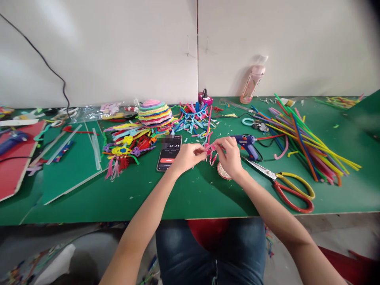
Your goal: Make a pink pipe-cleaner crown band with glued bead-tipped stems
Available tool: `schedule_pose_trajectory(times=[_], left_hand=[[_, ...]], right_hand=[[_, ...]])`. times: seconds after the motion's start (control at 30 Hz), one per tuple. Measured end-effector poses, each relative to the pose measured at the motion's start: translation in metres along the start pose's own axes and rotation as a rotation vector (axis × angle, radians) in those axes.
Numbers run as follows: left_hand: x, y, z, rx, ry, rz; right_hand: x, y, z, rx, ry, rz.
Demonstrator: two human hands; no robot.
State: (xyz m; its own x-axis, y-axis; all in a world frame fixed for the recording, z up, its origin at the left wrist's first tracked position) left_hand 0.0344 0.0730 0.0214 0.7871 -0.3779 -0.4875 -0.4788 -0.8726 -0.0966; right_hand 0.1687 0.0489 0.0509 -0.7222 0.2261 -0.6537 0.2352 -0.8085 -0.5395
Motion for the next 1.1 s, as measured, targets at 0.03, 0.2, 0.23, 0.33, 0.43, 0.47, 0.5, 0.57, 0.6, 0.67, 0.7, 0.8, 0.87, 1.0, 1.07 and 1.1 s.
schedule_pose_trajectory(times=[0.03, 0.2, 0.23, 0.33, 0.43, 0.47, 0.5, 0.57, 0.6, 0.67, 0.7, 0.8, 0.87, 1.0, 1.07, 1.1], left_hand=[[0.001, 0.000, 0.001, 0.002, 0.016, 0.005], [-0.004, -0.001, 0.011, -0.047, 0.151, -0.020], [-0.005, -0.001, 0.012, -0.061, 0.170, -0.030], [-0.006, -0.001, 0.014, -0.085, 0.222, -0.030], [-0.007, -0.001, 0.014, -0.076, 0.249, -0.031], [-0.007, -0.001, 0.014, -0.072, 0.252, -0.035], [-0.007, -0.001, 0.014, -0.070, 0.254, -0.041], [-0.009, -0.001, 0.015, -0.069, 0.256, -0.056], [-0.009, -0.001, 0.016, -0.066, 0.258, -0.066], [-0.011, -0.002, 0.017, -0.056, 0.266, -0.088], [-0.011, -0.002, 0.018, -0.050, 0.273, -0.100], [-0.013, -0.002, 0.020, -0.033, 0.292, -0.145], [-0.014, -0.002, 0.020, -0.026, 0.299, -0.184], [-0.013, -0.001, 0.020, -0.006, 0.342, -0.219], [-0.011, -0.002, 0.019, -0.003, 0.376, -0.207], [-0.010, -0.002, 0.019, -0.006, 0.390, -0.200]], right_hand=[[0.001, 0.000, 0.002, -0.022, 0.016, 0.012], [0.003, 0.000, 0.010, -0.152, 0.092, 0.068], [0.003, 0.000, 0.011, -0.172, 0.113, 0.071], [0.001, 0.001, 0.011, -0.205, 0.159, 0.058], [0.002, 0.000, 0.007, -0.187, 0.174, 0.064], [0.002, -0.001, 0.005, -0.174, 0.173, 0.067], [0.002, -0.001, 0.004, -0.161, 0.169, 0.066], [0.002, -0.001, 0.003, -0.139, 0.147, 0.060], [0.002, -0.001, 0.002, -0.127, 0.129, 0.059], [0.003, -0.001, 0.001, -0.093, 0.084, 0.063], [0.003, -0.001, -0.001, -0.069, 0.053, 0.062], [0.005, 0.000, -0.008, 0.045, -0.070, 0.051], [0.008, 0.001, -0.015, 0.133, -0.181, 0.043], [0.018, 0.005, -0.027, 0.309, -0.466, 0.050], [0.025, 0.006, -0.031, 0.379, -0.611, 0.066], [0.027, 0.007, -0.032, 0.406, -0.673, 0.071]])
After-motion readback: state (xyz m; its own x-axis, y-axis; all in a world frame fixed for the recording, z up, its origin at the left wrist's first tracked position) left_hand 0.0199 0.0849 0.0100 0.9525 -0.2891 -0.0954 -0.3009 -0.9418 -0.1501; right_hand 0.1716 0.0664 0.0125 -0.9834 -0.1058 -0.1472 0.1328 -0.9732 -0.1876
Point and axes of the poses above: each hand's wrist, its own y-axis away from the middle knuckle, its own x-axis out of the palm, z = x × y, the point moved 9 cm from there along -y, towards the middle knuckle, and after that the axes turned 8 degrees about z, right-handed, at the moved point
